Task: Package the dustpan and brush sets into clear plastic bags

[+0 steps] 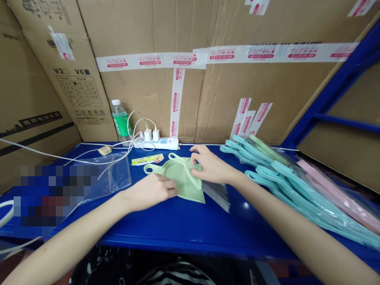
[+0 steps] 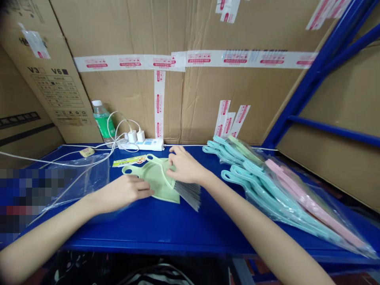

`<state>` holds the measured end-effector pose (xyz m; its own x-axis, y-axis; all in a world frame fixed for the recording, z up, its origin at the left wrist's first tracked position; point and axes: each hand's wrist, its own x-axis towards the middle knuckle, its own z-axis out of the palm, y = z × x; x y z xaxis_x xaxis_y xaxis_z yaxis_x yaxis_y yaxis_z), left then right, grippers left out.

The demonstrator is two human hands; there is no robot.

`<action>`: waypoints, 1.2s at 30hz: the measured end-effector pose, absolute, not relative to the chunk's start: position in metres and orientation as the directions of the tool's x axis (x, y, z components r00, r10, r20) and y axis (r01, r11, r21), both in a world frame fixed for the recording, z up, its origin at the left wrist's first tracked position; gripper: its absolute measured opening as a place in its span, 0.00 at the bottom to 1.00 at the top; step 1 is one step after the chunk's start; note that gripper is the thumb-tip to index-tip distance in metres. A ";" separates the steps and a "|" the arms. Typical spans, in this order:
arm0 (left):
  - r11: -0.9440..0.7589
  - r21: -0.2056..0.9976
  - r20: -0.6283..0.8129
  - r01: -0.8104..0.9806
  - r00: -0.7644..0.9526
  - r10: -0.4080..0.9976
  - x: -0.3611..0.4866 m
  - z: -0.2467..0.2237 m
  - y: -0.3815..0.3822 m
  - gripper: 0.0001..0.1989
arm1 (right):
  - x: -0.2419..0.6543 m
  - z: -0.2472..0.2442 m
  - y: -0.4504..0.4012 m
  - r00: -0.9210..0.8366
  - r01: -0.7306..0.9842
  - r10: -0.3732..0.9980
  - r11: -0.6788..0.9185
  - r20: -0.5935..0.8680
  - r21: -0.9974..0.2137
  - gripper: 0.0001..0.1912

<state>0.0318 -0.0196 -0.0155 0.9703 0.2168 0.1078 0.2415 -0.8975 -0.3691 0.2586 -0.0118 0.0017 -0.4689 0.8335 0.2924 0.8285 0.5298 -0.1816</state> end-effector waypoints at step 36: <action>-0.149 0.906 -0.191 0.395 0.698 0.690 0.020 -0.034 0.030 0.22 | 0.234 -0.053 -0.021 -0.620 0.656 0.722 0.691 0.305 -0.304 0.01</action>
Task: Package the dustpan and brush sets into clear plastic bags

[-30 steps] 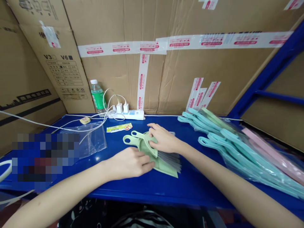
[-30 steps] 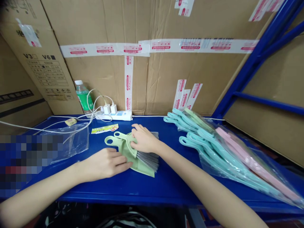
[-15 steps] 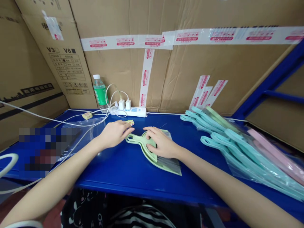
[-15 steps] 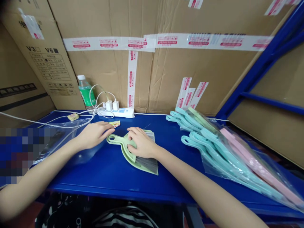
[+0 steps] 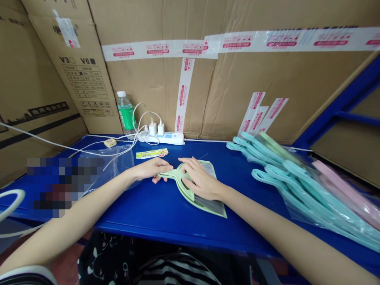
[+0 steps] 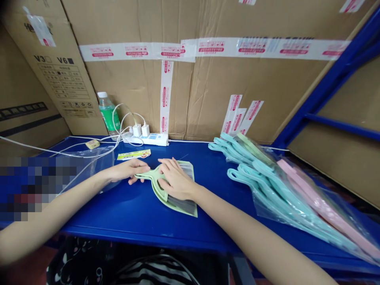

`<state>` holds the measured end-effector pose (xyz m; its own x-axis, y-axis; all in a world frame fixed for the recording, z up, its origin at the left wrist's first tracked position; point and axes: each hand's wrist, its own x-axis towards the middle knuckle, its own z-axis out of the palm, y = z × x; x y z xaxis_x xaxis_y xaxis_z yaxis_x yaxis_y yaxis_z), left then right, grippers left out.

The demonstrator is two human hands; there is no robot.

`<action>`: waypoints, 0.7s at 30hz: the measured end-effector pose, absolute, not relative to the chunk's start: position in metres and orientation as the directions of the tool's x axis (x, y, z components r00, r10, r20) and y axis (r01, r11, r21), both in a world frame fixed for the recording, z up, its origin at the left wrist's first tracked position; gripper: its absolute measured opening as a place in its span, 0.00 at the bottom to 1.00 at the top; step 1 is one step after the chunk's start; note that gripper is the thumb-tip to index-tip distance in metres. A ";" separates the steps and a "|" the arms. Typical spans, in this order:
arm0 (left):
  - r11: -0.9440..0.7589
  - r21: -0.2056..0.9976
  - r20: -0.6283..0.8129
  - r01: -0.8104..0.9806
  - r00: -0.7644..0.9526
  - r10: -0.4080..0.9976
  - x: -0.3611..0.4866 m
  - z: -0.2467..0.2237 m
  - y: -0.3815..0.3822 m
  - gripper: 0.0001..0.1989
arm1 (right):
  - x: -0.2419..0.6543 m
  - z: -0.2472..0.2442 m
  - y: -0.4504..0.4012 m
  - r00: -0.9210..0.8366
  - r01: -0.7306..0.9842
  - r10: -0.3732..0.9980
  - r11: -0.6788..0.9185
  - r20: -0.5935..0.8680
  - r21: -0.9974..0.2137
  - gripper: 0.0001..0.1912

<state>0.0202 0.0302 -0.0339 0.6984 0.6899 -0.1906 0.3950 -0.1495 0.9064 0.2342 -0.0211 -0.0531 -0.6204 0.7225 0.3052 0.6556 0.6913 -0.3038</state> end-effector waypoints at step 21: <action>-0.117 0.904 -0.220 0.411 0.680 0.699 0.021 -0.035 0.033 0.19 | 0.232 -0.055 -0.022 -0.628 0.688 0.739 0.673 0.244 -0.270 0.09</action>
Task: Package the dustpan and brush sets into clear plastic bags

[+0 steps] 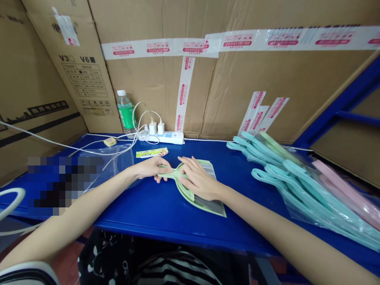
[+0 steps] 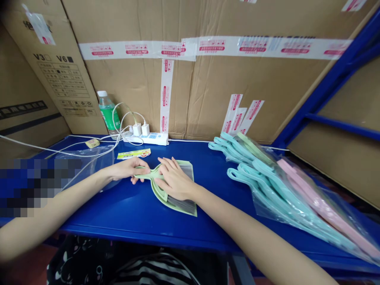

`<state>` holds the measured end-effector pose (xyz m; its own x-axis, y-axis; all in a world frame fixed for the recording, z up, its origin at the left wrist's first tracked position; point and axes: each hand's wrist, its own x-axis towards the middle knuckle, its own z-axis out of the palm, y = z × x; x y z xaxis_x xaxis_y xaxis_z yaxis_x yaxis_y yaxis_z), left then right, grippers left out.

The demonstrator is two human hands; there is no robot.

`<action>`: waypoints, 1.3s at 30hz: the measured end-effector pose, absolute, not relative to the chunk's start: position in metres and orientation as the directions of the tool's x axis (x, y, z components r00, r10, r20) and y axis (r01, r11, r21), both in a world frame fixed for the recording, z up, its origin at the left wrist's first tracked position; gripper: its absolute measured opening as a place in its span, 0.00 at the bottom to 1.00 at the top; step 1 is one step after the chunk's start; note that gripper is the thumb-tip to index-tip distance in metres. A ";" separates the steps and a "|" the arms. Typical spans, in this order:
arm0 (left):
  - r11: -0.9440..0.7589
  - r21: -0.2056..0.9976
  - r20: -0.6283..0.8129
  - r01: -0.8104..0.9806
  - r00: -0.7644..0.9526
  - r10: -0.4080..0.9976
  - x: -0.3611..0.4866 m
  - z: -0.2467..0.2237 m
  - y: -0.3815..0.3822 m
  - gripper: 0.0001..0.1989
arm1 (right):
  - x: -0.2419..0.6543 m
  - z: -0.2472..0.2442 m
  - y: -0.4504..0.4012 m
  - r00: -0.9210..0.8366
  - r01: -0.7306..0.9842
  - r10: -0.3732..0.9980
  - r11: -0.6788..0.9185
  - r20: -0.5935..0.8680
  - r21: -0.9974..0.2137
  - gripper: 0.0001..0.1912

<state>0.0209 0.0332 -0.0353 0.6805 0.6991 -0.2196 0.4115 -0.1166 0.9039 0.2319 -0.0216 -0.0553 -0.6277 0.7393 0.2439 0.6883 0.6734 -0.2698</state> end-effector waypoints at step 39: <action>-0.440 0.741 -0.352 0.508 0.851 0.389 -0.006 -0.008 0.033 0.18 | 0.271 -0.036 -0.004 -0.729 0.649 0.613 0.760 0.304 0.024 0.08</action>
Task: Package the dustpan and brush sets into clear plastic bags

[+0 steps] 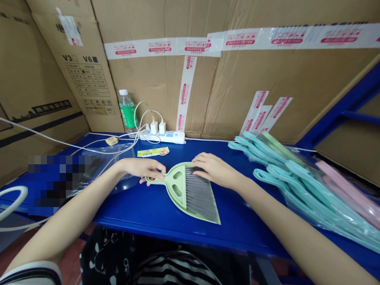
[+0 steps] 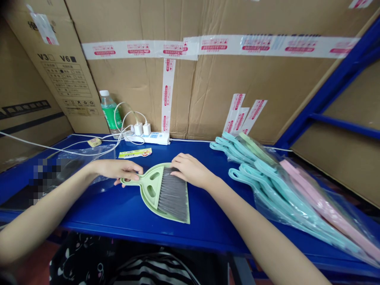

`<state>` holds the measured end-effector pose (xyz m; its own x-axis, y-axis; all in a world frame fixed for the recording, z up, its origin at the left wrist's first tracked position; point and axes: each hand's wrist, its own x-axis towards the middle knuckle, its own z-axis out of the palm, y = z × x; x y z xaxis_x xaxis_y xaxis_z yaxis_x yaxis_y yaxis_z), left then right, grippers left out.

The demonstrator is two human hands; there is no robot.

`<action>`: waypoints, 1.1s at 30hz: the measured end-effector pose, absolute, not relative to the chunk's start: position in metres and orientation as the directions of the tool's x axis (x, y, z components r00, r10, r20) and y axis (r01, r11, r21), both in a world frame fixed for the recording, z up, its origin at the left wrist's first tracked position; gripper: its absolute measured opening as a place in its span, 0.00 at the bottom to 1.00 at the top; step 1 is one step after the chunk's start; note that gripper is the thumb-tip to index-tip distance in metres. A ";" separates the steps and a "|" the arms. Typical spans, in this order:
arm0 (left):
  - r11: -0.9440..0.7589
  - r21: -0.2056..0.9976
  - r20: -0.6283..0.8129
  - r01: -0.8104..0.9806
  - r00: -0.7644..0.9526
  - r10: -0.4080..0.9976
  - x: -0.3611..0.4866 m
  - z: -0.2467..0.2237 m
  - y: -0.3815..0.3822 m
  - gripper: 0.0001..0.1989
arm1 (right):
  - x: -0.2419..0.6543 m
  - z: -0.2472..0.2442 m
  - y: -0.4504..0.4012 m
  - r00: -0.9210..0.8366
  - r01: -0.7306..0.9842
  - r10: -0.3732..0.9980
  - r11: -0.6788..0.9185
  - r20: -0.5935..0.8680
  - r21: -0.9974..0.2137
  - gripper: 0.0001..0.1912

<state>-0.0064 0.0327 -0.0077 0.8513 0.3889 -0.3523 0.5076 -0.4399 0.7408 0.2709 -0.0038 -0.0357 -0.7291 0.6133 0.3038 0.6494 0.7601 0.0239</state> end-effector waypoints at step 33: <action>-0.431 -0.266 0.023 0.862 0.452 0.892 -0.001 -0.014 0.043 0.17 | 0.266 -0.031 -0.009 -0.672 0.740 0.673 0.629 0.310 0.237 0.12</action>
